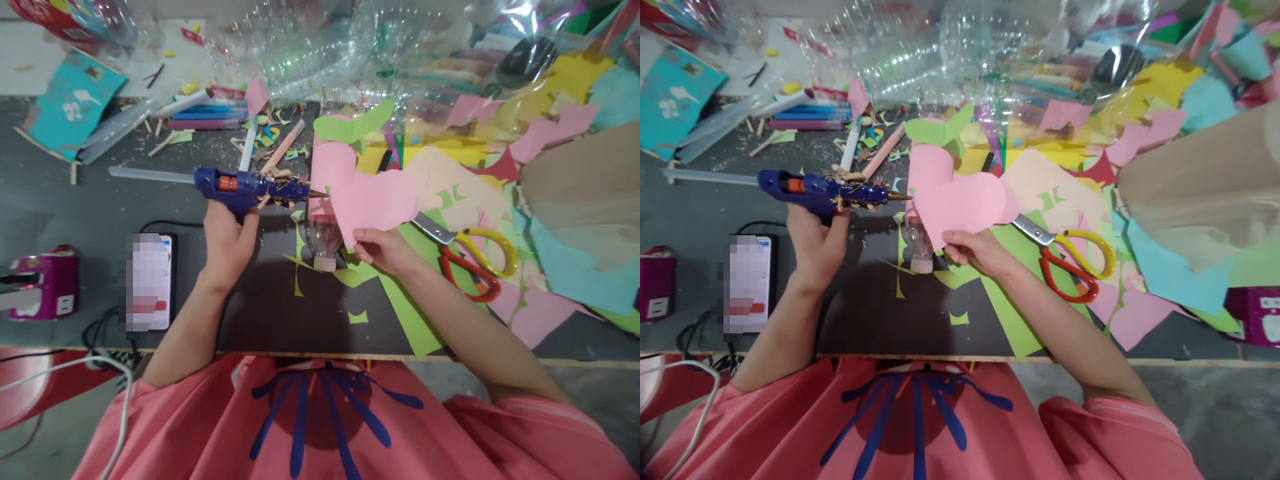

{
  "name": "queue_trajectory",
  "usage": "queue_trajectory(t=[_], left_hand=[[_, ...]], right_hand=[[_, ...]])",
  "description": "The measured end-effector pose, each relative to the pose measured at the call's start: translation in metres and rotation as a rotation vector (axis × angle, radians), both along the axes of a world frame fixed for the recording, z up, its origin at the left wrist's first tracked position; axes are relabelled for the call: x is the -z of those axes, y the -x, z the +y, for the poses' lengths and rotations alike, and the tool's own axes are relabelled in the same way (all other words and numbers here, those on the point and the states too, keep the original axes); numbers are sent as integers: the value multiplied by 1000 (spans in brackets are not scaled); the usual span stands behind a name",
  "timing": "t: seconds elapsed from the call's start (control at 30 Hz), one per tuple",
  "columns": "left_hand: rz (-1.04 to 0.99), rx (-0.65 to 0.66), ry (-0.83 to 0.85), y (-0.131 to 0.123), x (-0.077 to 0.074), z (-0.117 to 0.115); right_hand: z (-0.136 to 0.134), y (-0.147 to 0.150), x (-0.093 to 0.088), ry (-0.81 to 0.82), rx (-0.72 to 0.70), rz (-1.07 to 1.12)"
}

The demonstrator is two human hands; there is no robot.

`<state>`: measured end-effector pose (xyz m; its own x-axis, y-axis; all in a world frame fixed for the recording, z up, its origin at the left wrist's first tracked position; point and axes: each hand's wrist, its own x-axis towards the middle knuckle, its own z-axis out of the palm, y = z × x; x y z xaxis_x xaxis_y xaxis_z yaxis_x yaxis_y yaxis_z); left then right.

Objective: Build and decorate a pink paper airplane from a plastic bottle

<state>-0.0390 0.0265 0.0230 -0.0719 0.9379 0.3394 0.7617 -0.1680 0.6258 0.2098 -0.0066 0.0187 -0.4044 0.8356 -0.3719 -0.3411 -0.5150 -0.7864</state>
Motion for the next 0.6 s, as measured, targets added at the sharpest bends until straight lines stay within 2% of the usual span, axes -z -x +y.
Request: queue_trajectory(t=[0.47,0.6], left_hand=[[30,-31,-57,5,5,2],[0,-75,-83,5,5,5]], right_hand=[[0,-1,0,-37,-47,-22],[-1,-3,3,-66,-114,-19]])
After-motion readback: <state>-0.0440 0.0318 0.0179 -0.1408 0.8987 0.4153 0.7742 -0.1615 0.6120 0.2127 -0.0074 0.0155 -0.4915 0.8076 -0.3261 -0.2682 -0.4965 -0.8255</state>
